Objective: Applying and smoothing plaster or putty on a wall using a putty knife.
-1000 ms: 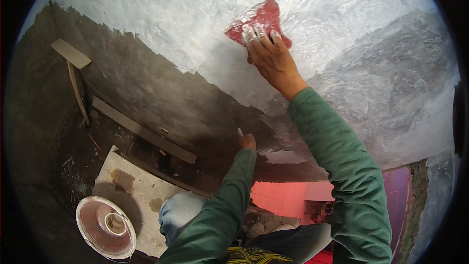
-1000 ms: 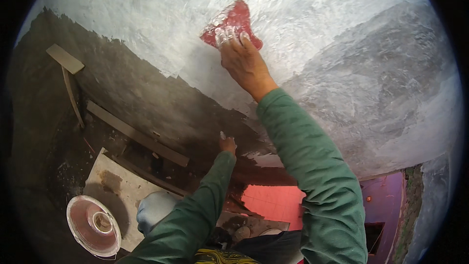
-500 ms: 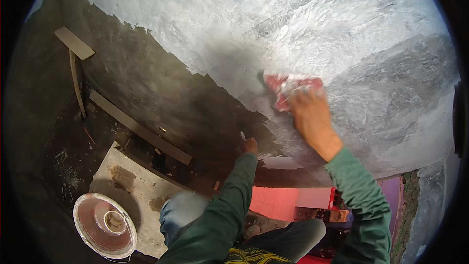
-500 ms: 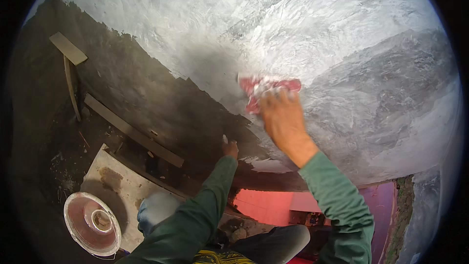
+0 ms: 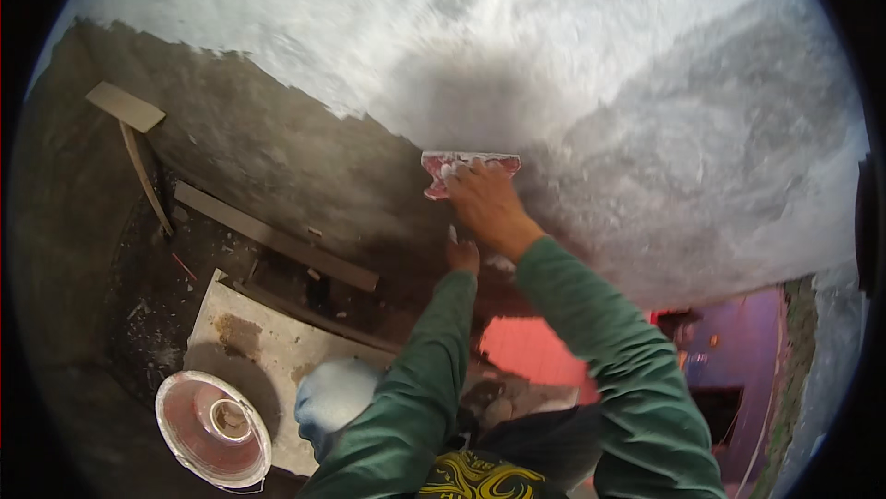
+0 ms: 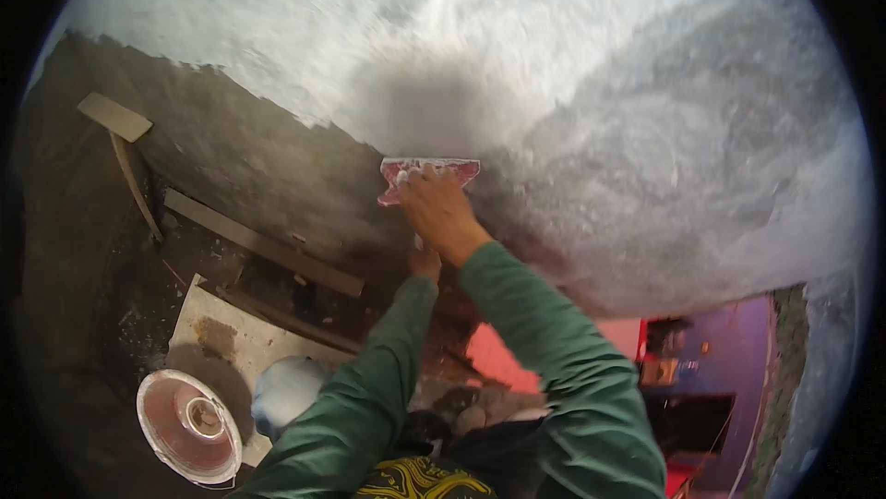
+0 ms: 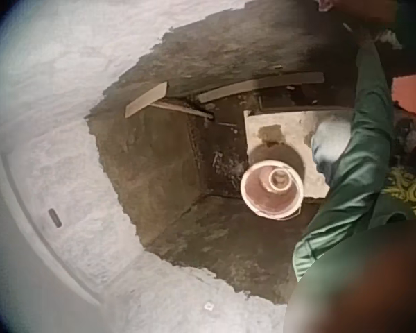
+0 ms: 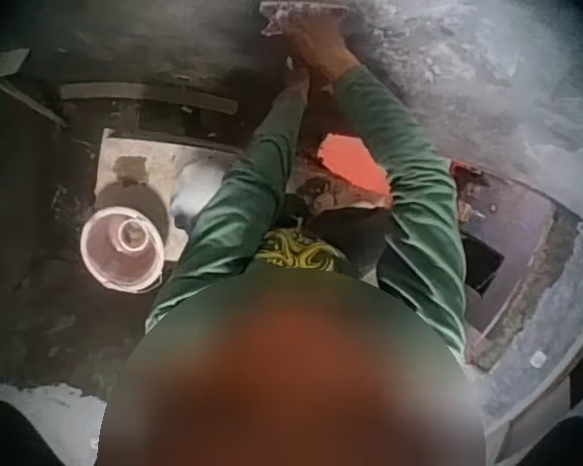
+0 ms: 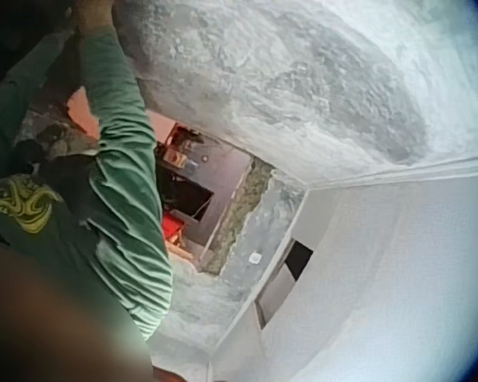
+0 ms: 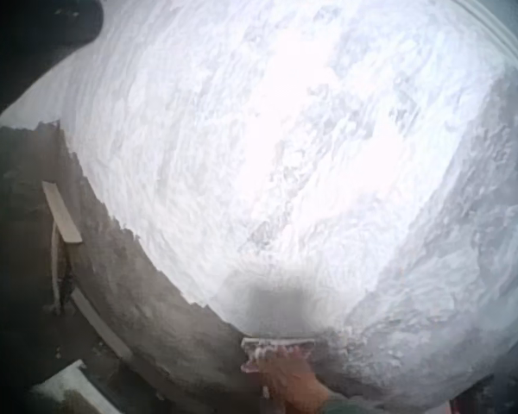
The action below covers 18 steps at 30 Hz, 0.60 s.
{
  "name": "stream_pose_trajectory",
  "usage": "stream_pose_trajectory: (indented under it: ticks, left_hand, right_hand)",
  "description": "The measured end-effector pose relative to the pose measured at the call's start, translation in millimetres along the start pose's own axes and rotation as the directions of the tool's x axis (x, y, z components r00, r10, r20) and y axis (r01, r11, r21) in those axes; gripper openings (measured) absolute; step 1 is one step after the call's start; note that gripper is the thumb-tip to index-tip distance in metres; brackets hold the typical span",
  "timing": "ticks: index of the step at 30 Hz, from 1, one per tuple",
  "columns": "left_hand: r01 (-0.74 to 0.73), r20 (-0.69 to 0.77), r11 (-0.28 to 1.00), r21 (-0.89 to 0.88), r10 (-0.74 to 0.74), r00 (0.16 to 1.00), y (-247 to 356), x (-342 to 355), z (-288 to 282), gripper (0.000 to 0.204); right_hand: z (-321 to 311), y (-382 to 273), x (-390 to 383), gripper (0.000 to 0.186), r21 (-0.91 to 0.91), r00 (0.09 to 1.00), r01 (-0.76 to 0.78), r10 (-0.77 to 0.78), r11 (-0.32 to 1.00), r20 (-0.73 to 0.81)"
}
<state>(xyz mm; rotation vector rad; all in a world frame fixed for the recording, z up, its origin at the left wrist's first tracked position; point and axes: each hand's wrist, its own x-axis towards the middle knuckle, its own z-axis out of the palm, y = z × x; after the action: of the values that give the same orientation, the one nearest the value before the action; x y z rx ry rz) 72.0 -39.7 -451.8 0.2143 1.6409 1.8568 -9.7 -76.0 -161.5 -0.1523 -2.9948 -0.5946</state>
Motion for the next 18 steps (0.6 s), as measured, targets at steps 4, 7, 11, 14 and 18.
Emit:
stream_pose_trajectory:
  ticks: [4,7,11,14,18]
  left_hand:
    - [0.102,0.043,0.972,0.213,-0.113,0.993,-3.7,-14.2,-13.4,0.04]
    - [0.439,0.202,0.882,0.171,-0.468,0.86,21.5,-27.0,-25.1,0.041]
    - [0.202,0.455,0.927,0.315,-0.334,0.825,38.4,-54.6,-35.0,0.048]
    - [-0.048,0.714,0.903,0.427,-0.304,0.631,-9.0,-116.0,-24.6,0.051]
    - [-0.344,0.903,0.835,0.429,-0.378,0.207,-32.6,-219.3,5.2,0.054]
  right_hand:
    - [-49.3,62.4,-137.8,0.029,0.261,0.975,-0.22,0.205,0.94,0.084]
    - [-74.6,94.3,-270.0,0.036,0.343,0.75,-0.656,0.632,0.672,0.198]
    - [-84.5,78.2,-451.6,0.03,0.384,0.216,-0.922,0.898,0.057,0.384]
    - [-73.6,-6.9,-560.6,0.027,0.302,-0.346,-0.807,0.821,-0.508,0.455]
    - [-37.1,-148.4,-657.2,0.018,0.209,-0.501,-0.781,0.79,-0.589,0.355]
